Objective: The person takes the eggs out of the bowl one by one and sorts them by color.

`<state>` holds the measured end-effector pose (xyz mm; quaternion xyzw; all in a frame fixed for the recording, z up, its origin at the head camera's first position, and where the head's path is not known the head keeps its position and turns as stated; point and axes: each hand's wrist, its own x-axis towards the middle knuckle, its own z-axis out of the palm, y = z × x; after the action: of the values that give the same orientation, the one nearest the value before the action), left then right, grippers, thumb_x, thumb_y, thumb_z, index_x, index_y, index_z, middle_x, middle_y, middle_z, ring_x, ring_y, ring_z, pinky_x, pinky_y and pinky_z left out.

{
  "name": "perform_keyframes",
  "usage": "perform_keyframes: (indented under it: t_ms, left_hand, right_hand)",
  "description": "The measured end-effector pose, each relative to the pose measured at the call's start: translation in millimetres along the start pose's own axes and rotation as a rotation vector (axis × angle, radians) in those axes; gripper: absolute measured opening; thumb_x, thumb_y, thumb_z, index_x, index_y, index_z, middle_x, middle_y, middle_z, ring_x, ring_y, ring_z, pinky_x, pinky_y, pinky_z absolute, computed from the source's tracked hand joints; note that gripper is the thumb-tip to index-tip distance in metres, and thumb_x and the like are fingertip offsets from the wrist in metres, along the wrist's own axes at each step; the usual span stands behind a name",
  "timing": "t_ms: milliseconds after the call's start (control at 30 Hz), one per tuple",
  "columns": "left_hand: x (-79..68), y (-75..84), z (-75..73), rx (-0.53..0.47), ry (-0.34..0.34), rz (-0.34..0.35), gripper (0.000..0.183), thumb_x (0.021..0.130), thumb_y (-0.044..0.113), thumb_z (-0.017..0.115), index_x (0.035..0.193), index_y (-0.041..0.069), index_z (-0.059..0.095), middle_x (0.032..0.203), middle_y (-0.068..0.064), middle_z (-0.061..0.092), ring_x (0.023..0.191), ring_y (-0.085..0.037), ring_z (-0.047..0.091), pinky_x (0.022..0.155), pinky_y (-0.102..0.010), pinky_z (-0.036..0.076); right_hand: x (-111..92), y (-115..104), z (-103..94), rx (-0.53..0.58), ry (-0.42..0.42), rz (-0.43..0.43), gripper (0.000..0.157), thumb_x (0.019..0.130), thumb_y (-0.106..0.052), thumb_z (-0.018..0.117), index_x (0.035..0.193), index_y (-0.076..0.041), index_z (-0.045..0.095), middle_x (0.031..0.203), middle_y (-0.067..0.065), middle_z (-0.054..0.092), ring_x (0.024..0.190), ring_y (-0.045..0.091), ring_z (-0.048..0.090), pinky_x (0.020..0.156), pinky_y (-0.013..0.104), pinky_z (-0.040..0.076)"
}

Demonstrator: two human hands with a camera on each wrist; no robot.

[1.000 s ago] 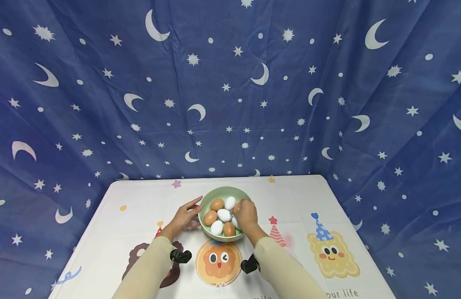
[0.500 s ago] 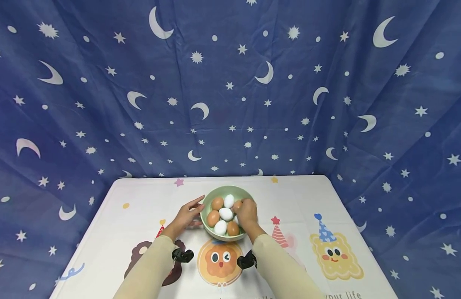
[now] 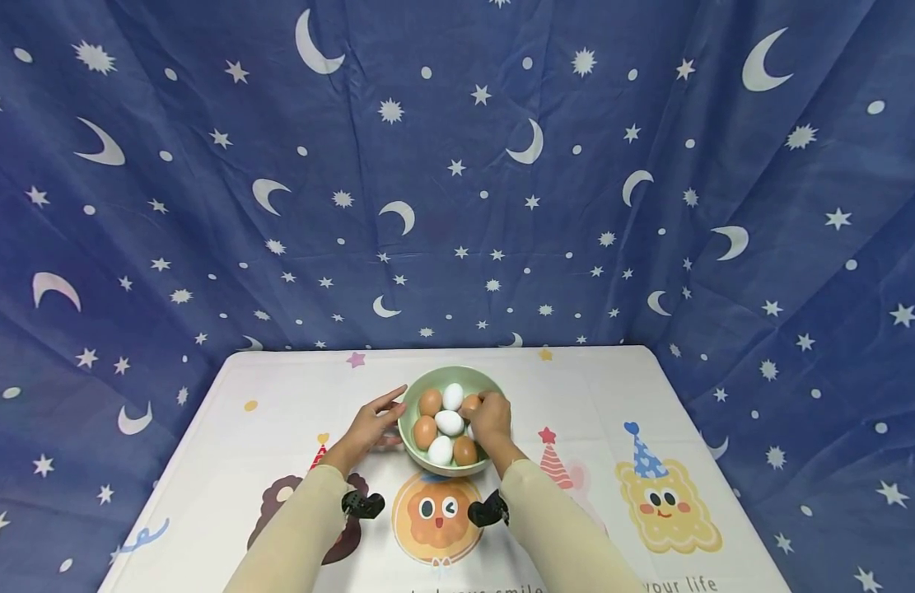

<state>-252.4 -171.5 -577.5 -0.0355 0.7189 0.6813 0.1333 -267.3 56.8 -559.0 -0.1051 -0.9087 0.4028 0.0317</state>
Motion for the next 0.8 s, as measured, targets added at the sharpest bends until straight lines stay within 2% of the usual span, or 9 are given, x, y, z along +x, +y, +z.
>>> perform_keyframes:
  t_ms: [400, 633, 800]
  left_hand:
    - [-0.2, 0.1, -0.5, 0.014, -0.002, -0.004, 0.054, 0.1, 0.025, 0.058, 0.151, 0.017, 0.041, 0.13, -0.021, 0.05, 0.098, -0.022, 0.064, 0.079, -0.045, 0.064]
    - [-0.3, 0.9, -0.3, 0.006, 0.0, 0.002, 0.053, 0.101, 0.024, 0.058, 0.151, 0.016, 0.042, 0.129, -0.021, 0.051, 0.096, -0.02, 0.064, 0.078, -0.045, 0.064]
    - [1.1, 0.5, -0.7, 0.003, 0.0, -0.012, 0.053, 0.1, 0.023, 0.059, 0.15, 0.017, 0.043, 0.126, -0.018, 0.052, 0.092, -0.018, 0.064, 0.077, -0.043, 0.064]
  right_hand:
    - [1.9, 0.6, 2.7, 0.009, 0.026, 0.034, 0.037, 0.074, -0.016, 0.086, 0.104, 0.003, 0.074, 0.096, 0.015, 0.073, 0.096, 0.029, 0.068, 0.086, 0.042, 0.059]
    - [1.9, -0.1, -1.1, 0.11, -0.013, 0.039, 0.04, 0.078, -0.012, 0.082, 0.112, 0.007, 0.07, 0.104, 0.018, 0.072, 0.105, 0.032, 0.065, 0.095, 0.044, 0.057]
    - [1.5, -2.6, -4.0, 0.188, -0.041, 0.071, 0.044, 0.079, -0.01, 0.08, 0.117, 0.008, 0.067, 0.106, 0.019, 0.071, 0.104, 0.032, 0.065, 0.094, 0.042, 0.058]
